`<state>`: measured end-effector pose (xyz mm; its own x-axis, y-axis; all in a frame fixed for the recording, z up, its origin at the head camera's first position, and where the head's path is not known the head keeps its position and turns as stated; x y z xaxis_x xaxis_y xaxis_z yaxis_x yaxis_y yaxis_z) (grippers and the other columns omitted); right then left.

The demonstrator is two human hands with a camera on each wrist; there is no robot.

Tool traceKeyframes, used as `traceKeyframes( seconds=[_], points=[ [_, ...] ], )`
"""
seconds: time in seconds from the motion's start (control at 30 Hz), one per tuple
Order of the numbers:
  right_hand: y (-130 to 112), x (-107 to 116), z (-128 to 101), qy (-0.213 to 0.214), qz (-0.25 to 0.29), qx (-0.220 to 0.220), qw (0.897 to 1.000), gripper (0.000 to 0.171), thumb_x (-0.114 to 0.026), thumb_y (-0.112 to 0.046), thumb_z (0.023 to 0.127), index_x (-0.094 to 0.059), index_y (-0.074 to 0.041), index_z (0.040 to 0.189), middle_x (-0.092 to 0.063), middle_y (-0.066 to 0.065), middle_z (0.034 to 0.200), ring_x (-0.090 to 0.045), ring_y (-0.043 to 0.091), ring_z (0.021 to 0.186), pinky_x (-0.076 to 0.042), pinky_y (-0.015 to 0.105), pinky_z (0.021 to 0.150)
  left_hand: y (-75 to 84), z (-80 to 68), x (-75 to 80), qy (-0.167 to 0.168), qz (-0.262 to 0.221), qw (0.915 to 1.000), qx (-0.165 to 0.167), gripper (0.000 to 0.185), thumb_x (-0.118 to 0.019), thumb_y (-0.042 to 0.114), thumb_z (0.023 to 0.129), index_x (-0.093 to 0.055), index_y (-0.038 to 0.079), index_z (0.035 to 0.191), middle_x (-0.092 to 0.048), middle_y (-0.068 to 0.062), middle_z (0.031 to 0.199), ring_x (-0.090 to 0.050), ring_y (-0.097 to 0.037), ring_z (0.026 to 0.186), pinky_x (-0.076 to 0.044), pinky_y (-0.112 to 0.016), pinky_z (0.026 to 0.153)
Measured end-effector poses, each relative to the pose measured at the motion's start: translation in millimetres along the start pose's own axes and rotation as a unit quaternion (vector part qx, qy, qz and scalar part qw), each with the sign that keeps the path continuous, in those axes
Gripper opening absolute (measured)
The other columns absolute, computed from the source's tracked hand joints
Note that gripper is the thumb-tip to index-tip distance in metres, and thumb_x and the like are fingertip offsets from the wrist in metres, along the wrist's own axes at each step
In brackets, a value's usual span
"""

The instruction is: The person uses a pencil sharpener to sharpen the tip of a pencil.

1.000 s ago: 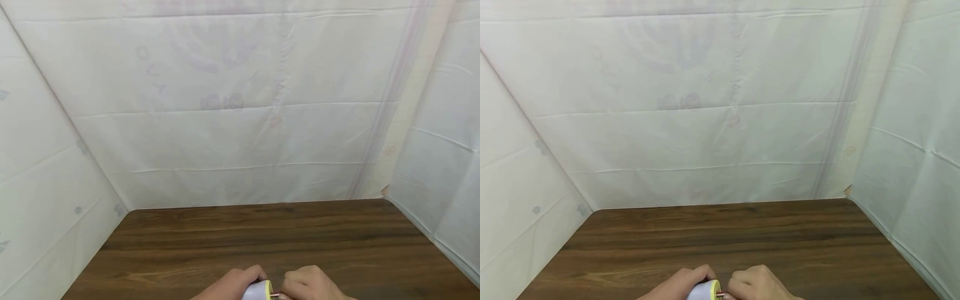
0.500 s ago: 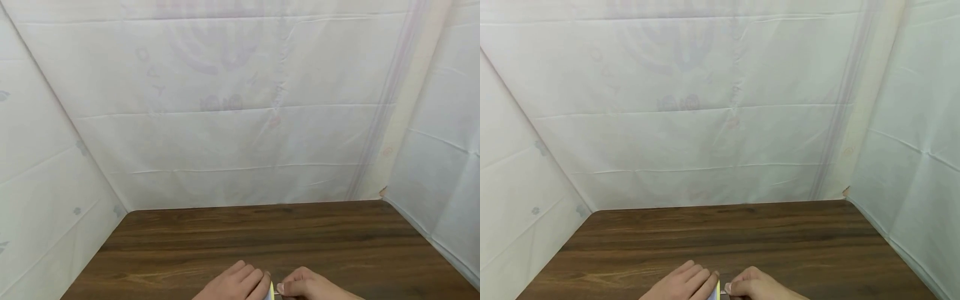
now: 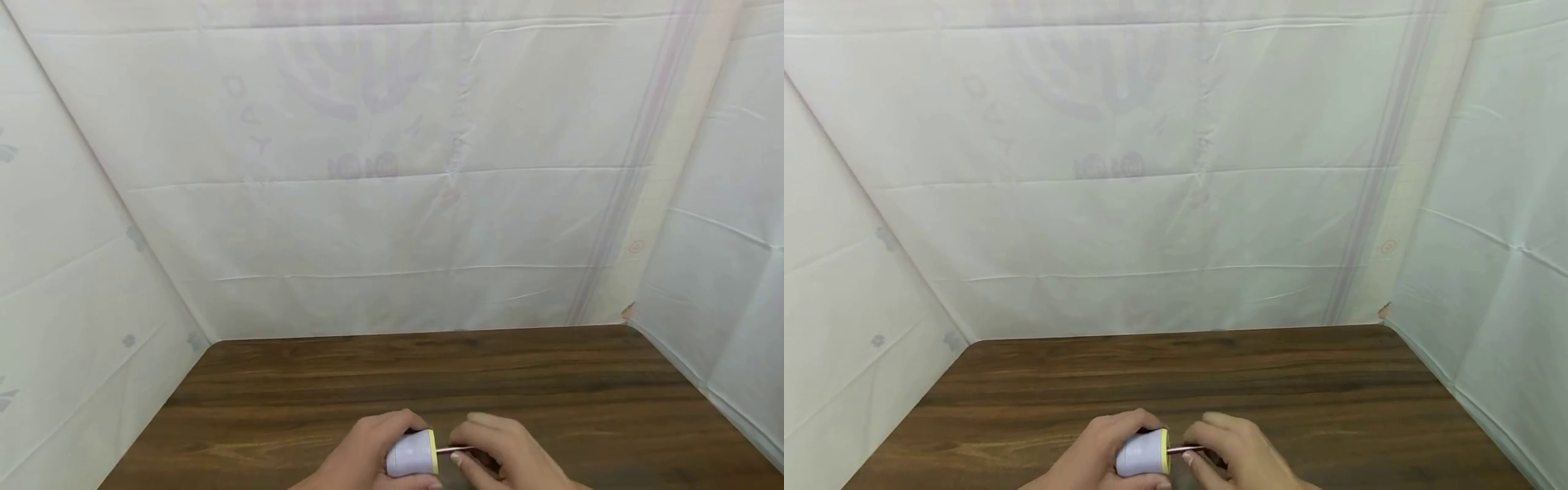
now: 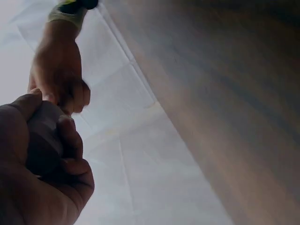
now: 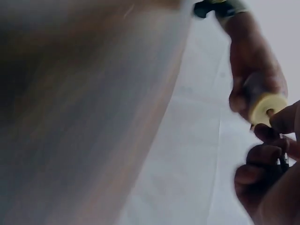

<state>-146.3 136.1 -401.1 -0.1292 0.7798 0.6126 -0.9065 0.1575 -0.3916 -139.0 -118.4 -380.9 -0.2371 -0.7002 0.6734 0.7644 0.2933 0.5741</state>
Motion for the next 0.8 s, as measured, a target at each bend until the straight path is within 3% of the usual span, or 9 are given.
traceKeyframes(
  seconds=[0.07, 0.17, 0.27, 0.33, 0.4, 0.5, 0.63, 0.73, 0.8],
  points=[
    [1, 1, 2, 0.050, -0.113, 0.084, 0.989, 0.011, -0.066, -0.013, 0.106, -0.071, -0.021, 0.112, -0.047, -0.012, 0.080, -0.032, -0.010, 0.066, -0.030, 0.003, 0.058, -1.1, 0.3, 0.6, -0.007, -0.056, 0.9976, 0.040, 0.031, -0.082, 0.032, 0.096, -0.067, 0.021, 0.122, -0.070, 0.011, 0.098, -0.058, 0.005, 0.073, -0.053, -0.018, 0.060],
    [-1, 5, 9, 0.100, -0.218, 0.185, 0.953, 0.018, -0.059, -0.019, 0.110, -0.075, -0.013, 0.113, -0.042, -0.010, 0.077, -0.025, -0.006, 0.065, -0.022, 0.005, 0.059, -1.1, 0.5, 1.8, -0.027, -0.139, 0.9837, 0.110, 0.025, -0.078, 0.030, 0.099, -0.072, 0.018, 0.121, -0.072, 0.011, 0.093, -0.060, 0.003, 0.070, -0.055, -0.023, 0.059],
    [-5, 9, 17, 0.129, -0.247, 0.254, 0.926, 0.020, -0.059, -0.015, 0.110, -0.076, -0.005, 0.112, -0.042, -0.008, 0.074, -0.024, -0.003, 0.066, -0.019, 0.009, 0.060, -0.7, 0.5, 1.6, -0.053, -0.205, 0.9650, 0.155, 0.019, -0.071, 0.028, 0.104, -0.075, 0.013, 0.116, -0.070, 0.010, 0.087, -0.059, 0.002, 0.067, -0.053, -0.022, 0.058],
    [-6, 9, 21, 0.136, -0.239, 0.281, 0.919, 0.018, -0.061, -0.012, 0.108, -0.076, -0.003, 0.105, -0.043, -0.007, 0.073, -0.027, -0.002, 0.066, -0.020, 0.010, 0.061, -0.6, 0.5, 0.7, -0.066, -0.244, 0.9522, 0.171, 0.018, -0.067, 0.026, 0.106, -0.075, 0.011, 0.111, -0.069, 0.009, 0.084, -0.058, 0.001, 0.066, -0.051, -0.020, 0.058],
    [-7, 8, 23, 0.134, -0.231, 0.299, 0.916, 0.019, -0.061, -0.010, 0.108, -0.074, -0.003, 0.096, -0.044, -0.007, 0.074, -0.030, -0.002, 0.066, -0.021, 0.010, 0.061, -0.9, 0.2, -1.1, -0.075, -0.265, 0.9457, 0.173, 0.019, -0.064, 0.025, 0.107, -0.075, 0.009, 0.109, -0.068, 0.009, 0.082, -0.057, 0.001, 0.065, -0.050, -0.018, 0.056],
    [-6, 4, 24, 0.123, -0.212, 0.307, 0.920, 0.022, -0.057, -0.006, 0.107, -0.069, -0.005, 0.088, -0.046, -0.006, 0.075, -0.034, -0.001, 0.067, -0.023, 0.009, 0.062, -0.9, 0.5, -4.3, -0.089, -0.255, 0.9491, 0.162, 0.019, -0.064, 0.024, 0.108, -0.073, 0.007, 0.111, -0.067, 0.012, 0.083, -0.058, 0.003, 0.067, -0.051, -0.017, 0.057],
    [-3, -5, 15, 0.096, -0.160, 0.270, 0.945, 0.020, -0.055, -0.005, 0.108, -0.064, -0.004, 0.091, -0.044, -0.006, 0.077, -0.032, -0.003, 0.068, -0.024, 0.006, 0.062, -0.9, 1.1, -6.7, -0.096, -0.142, 0.9805, 0.096, 0.023, -0.067, 0.026, 0.106, -0.071, 0.006, 0.117, -0.068, 0.013, 0.088, -0.058, 0.008, 0.070, -0.053, -0.016, 0.058],
    [-2, -12, 5, 0.067, -0.097, 0.190, 0.975, 0.013, -0.060, -0.005, 0.108, -0.063, -0.007, 0.095, -0.044, -0.007, 0.077, -0.032, -0.006, 0.068, -0.027, 0.003, 0.061, -0.5, -0.5, -7.0, -0.083, -0.025, 0.9955, 0.039, 0.028, -0.068, 0.032, 0.106, -0.069, 0.009, 0.121, -0.069, 0.011, 0.094, -0.058, 0.009, 0.075, -0.051, -0.012, 0.062],
    [-1, -15, -2, 0.038, -0.034, 0.107, 0.993, 0.014, -0.062, 0.000, 0.105, -0.062, -0.012, 0.097, -0.047, -0.007, 0.074, -0.034, -0.011, 0.067, -0.032, 0.003, 0.058, -0.7, -2.8, -7.4, -0.071, 0.055, 0.9960, -0.008, 0.035, -0.072, 0.036, 0.103, -0.067, 0.009, 0.125, -0.072, 0.007, 0.102, -0.061, 0.006, 0.083, -0.051, -0.010, 0.069]
  ],
)
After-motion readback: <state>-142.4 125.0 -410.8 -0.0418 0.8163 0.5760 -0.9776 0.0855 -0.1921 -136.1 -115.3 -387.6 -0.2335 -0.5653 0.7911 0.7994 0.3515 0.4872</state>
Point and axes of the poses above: each hand's wrist, its own z-axis towards the middle knuckle, its own x-axis out of the back of the hand, y = z × x, the point moved 1 cm from there along z, towards the middle knuckle
